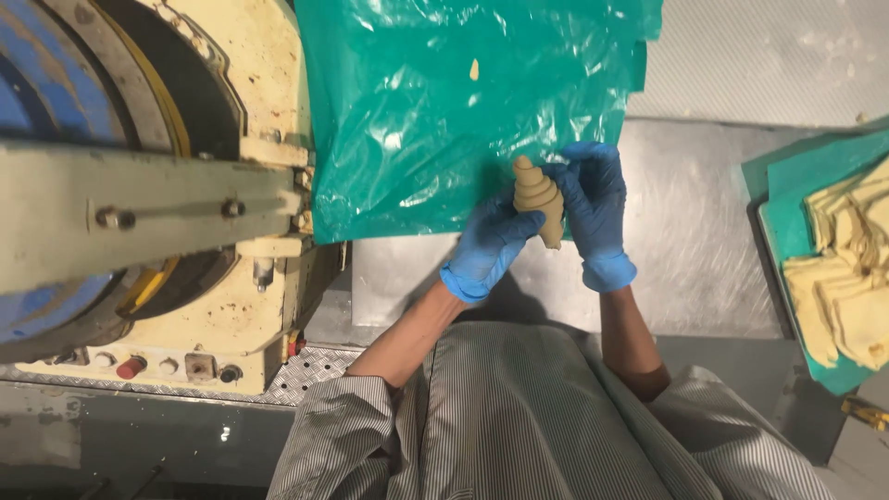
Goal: Rolling pieces of triangular dough into croissant shapes and placing them onto a baking tray.
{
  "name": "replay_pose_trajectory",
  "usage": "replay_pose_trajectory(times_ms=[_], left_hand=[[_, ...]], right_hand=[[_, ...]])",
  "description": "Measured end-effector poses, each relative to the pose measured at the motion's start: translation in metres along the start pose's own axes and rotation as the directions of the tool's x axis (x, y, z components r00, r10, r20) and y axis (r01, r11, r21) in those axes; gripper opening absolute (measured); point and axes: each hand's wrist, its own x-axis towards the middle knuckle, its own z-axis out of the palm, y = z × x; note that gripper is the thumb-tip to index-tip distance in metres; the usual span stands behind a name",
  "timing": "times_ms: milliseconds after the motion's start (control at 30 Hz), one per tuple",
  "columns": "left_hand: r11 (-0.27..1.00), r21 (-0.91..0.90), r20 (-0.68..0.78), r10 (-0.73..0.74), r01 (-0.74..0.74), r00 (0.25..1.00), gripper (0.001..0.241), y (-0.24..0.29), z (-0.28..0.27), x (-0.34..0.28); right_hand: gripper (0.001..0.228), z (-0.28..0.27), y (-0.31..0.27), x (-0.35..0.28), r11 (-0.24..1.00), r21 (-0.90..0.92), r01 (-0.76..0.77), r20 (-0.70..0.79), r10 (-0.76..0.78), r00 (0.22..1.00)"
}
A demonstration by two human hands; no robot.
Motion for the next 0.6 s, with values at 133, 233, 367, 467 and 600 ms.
replay_pose_trajectory(times_ms=[133,233,367,467,600], left_hand=[[0.999,0.04,-0.027,-0.011,0.012,1.0,0.062,0.02,-0.016,0.053],[0.991,0.12,-0.081,-0.042,0.051,0.996,0.065,0.035,-0.044,0.111],[0.914,0.399,-0.154,-0.015,0.076,0.988,0.063,0.087,-0.11,0.248],[0.754,0.656,-0.14,0.157,-0.027,0.978,0.057,0.155,-0.144,0.345],[0.253,0.964,-0.047,0.448,-0.076,0.893,0.046,0.198,-0.158,0.422]], right_hand=[[0.043,0.001,0.031,0.048,0.999,0.037,-0.027,-0.045,0.028,0.999],[0.06,-0.003,0.047,0.091,0.997,-0.069,0.033,-0.096,-0.039,0.995],[0.074,-0.025,0.061,0.142,0.996,-0.016,0.083,-0.124,-0.084,0.989],[0.069,-0.055,0.067,0.15,0.994,-0.107,0.037,-0.267,-0.065,0.962],[0.063,-0.096,0.079,0.131,0.979,-0.199,-0.033,-0.393,-0.049,0.918]])
